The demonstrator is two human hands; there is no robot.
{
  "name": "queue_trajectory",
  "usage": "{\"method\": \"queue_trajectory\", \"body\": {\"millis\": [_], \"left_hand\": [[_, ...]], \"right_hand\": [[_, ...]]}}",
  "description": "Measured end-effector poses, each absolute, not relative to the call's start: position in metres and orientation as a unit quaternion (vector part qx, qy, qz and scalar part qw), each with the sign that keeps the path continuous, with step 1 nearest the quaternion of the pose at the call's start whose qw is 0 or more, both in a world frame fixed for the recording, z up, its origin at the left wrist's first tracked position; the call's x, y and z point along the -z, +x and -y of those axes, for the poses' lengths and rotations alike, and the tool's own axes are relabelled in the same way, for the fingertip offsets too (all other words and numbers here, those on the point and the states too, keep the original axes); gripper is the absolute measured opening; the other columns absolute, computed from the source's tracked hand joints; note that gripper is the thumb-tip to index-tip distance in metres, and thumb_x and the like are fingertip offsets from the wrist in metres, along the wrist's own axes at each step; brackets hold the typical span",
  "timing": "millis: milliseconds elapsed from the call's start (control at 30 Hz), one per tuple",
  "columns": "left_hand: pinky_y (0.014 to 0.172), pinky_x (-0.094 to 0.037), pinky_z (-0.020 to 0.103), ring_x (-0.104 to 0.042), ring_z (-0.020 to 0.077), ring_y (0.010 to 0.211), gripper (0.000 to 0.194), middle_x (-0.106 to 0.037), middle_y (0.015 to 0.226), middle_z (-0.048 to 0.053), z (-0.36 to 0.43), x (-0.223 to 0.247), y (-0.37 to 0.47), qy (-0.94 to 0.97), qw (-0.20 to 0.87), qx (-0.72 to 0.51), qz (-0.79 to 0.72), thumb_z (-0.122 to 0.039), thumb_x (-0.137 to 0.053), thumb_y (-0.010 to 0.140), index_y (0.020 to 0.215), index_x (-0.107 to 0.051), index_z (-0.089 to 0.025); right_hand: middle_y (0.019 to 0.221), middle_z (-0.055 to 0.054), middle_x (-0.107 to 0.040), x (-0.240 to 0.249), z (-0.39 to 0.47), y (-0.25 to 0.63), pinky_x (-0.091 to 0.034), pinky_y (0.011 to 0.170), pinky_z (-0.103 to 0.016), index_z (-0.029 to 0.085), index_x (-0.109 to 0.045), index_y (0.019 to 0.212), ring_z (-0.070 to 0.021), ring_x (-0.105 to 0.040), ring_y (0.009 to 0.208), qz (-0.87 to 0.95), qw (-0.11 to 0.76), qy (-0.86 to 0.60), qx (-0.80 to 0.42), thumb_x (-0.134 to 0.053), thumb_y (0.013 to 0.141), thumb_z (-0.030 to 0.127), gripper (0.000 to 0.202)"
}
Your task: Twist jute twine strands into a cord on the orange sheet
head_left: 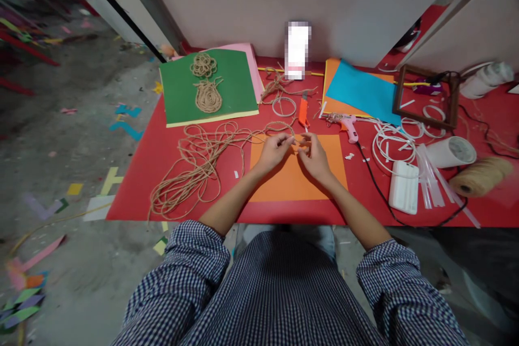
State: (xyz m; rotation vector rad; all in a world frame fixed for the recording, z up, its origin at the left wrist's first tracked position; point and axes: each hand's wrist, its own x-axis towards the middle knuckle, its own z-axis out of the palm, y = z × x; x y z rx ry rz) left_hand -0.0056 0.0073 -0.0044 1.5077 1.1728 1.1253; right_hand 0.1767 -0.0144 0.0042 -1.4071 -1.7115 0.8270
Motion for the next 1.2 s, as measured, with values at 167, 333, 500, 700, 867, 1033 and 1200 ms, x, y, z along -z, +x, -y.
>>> {"method": "queue_trajectory", "body": {"millis": [167, 333, 500, 700, 867, 1033, 1200], "left_hand": [[0.061, -0.031, 0.028, -0.046, 0.0131, 0.058, 0.038, -0.055, 0.062, -0.001, -0.007, 0.001, -0.011, 0.700, 0.340, -0.367, -0.509, -0.047, -0.056, 0.102, 0.086, -0.072, -0.017], [0.070, -0.038, 0.029, -0.063, 0.0185, 0.073, 0.034, -0.074, 0.082, 0.006, -0.003, -0.004, -0.007, 0.775, 0.262, -0.266, -0.510, -0.040, -0.050, 0.105, 0.092, -0.074, -0.018], [0.076, -0.045, 0.033, -0.071, 0.0253, 0.086, 0.043, -0.079, 0.099, 0.013, 0.001, -0.009, -0.007, 0.801, 0.194, -0.162, -0.543, -0.047, -0.042, 0.109, 0.109, -0.074, -0.018], [0.088, -0.051, 0.037, -0.074, 0.0276, 0.102, 0.044, -0.079, 0.116, 0.014, 0.002, -0.013, -0.007, 0.815, 0.181, -0.129, -0.535, -0.044, -0.040, 0.109, 0.122, -0.075, -0.020], [0.092, -0.052, 0.038, -0.075, 0.0285, 0.101, 0.042, -0.080, 0.116, 0.012, 0.001, -0.013, -0.009, 0.823, 0.174, -0.127, -0.526, -0.042, -0.041, 0.109, 0.122, -0.075, -0.021], [0.094, -0.052, 0.039, -0.075, 0.0282, 0.100, 0.042, -0.080, 0.115, 0.010, 0.003, -0.013, -0.009, 0.826, 0.164, -0.131, -0.523, -0.043, -0.039, 0.109, 0.122, -0.074, -0.023], [0.086, -0.052, 0.037, -0.074, 0.0289, 0.098, 0.043, -0.079, 0.112, 0.013, 0.005, -0.016, -0.010, 0.822, 0.167, -0.132, -0.528, -0.043, -0.039, 0.109, 0.122, -0.074, -0.021]], "right_hand": [[0.132, -0.008, -0.066, -0.002, 0.011, 0.179, -0.057, 0.068, -0.031, 0.032, -0.052, 0.141, -0.0154, -0.066, 0.075, 0.595, 0.426, -0.488, -0.476, -0.064, 0.092, 0.039, 0.050], [0.097, -0.007, -0.074, -0.002, 0.012, 0.177, -0.056, 0.073, -0.036, 0.023, -0.068, 0.119, -0.0223, -0.069, 0.079, 0.653, 0.358, -0.500, -0.443, -0.054, 0.100, 0.041, 0.029], [0.100, -0.010, -0.076, -0.012, 0.012, 0.181, -0.048, 0.085, -0.036, 0.020, -0.072, 0.097, -0.0252, -0.067, 0.092, 0.758, 0.295, -0.527, -0.248, -0.052, 0.099, 0.026, 0.021], [0.087, -0.008, -0.072, -0.021, 0.011, 0.185, -0.039, 0.073, -0.032, 0.019, -0.070, 0.089, -0.0217, -0.061, 0.079, 0.779, 0.264, -0.526, -0.217, -0.053, 0.099, 0.027, 0.021], [0.090, -0.008, -0.073, -0.022, 0.009, 0.187, -0.038, 0.071, -0.031, 0.019, -0.070, 0.089, -0.0214, -0.061, 0.079, 0.782, 0.257, -0.520, -0.228, -0.056, 0.099, 0.028, 0.019], [0.091, -0.008, -0.074, -0.021, 0.009, 0.188, -0.039, 0.074, -0.032, 0.019, -0.071, 0.091, -0.0221, -0.062, 0.082, 0.785, 0.247, -0.521, -0.224, -0.054, 0.101, 0.028, 0.021], [0.093, -0.008, -0.075, -0.020, 0.008, 0.190, -0.040, 0.077, -0.033, 0.020, -0.072, 0.092, -0.0226, -0.064, 0.085, 0.788, 0.251, -0.516, -0.225, -0.053, 0.104, 0.030, 0.024]]}}
